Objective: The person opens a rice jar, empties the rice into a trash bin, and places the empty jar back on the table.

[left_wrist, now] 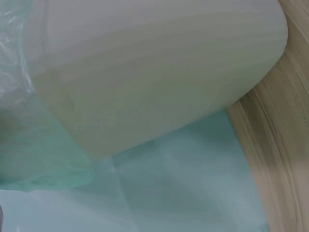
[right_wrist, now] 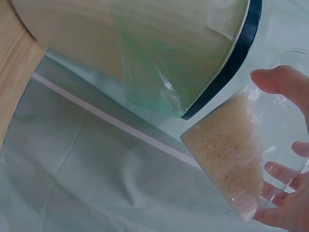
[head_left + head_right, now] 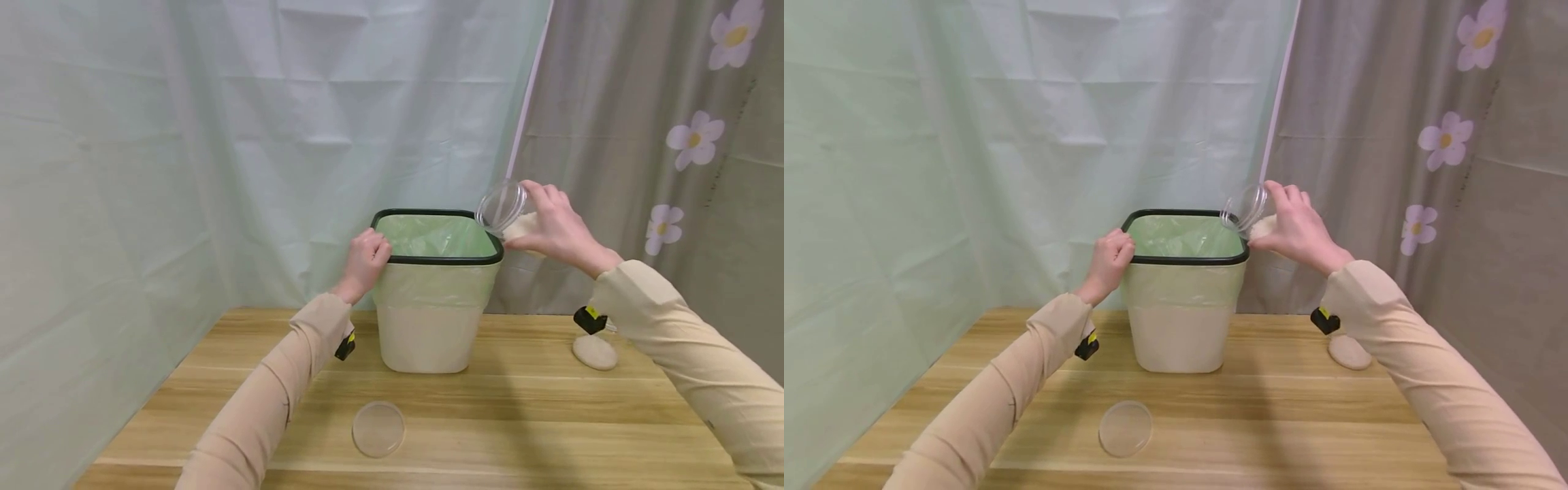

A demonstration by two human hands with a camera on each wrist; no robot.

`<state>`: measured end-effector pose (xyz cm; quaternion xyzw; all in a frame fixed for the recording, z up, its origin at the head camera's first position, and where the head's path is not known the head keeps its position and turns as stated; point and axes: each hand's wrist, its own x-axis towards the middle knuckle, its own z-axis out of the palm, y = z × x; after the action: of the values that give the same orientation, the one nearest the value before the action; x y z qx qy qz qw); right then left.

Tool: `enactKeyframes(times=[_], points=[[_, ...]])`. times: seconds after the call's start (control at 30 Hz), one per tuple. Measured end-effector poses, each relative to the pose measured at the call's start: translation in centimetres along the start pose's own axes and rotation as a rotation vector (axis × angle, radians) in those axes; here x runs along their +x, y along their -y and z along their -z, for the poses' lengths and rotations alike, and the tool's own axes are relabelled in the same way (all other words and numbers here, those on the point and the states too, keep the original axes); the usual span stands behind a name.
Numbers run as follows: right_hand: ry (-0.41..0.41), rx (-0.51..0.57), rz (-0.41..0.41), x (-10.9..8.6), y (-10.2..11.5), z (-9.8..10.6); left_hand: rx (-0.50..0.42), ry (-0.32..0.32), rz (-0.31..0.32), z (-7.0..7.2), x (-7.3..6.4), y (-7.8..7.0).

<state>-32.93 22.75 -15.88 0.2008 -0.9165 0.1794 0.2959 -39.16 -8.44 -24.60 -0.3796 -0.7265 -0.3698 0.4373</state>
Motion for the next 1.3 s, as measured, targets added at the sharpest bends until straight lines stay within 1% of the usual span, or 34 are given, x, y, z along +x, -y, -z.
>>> enactKeyframes(times=[0.13,0.23,0.53,0.6,0.67,0.87,1.0,1.13,1.3], points=[[0.004,-0.034,0.014,0.2,0.2,0.0,0.024,0.03,-0.011,0.0,0.0,-0.1],[0.001,-0.051,0.029,0.4,0.4,-0.1,0.035,0.039,-0.022,0.0,0.0,-0.1],[0.005,-0.083,0.05,0.9,0.9,-0.5,0.034,0.018,-0.023,-0.3,-0.3,-0.1],[0.009,-0.091,0.051,0.9,1.0,-0.5,0.032,0.01,-0.014,-0.4,-0.4,-0.3],[0.01,-0.096,0.053,0.9,1.0,-0.6,0.037,0.001,0.005,-0.4,-0.5,-0.6],[0.012,-0.108,0.063,1.1,1.1,-0.7,0.073,-0.034,0.098,-0.7,-0.7,-1.1],[0.014,-0.111,0.063,1.2,1.1,-0.7,0.095,-0.054,0.137,-0.8,-0.8,-1.4],[0.02,-0.123,0.069,1.2,1.2,-0.7,0.139,-0.046,0.186,-0.7,-1.0,-1.6],[0.018,-0.14,0.09,1.3,1.3,-0.9,0.224,0.003,0.268,-0.4,-1.1,-1.8]])
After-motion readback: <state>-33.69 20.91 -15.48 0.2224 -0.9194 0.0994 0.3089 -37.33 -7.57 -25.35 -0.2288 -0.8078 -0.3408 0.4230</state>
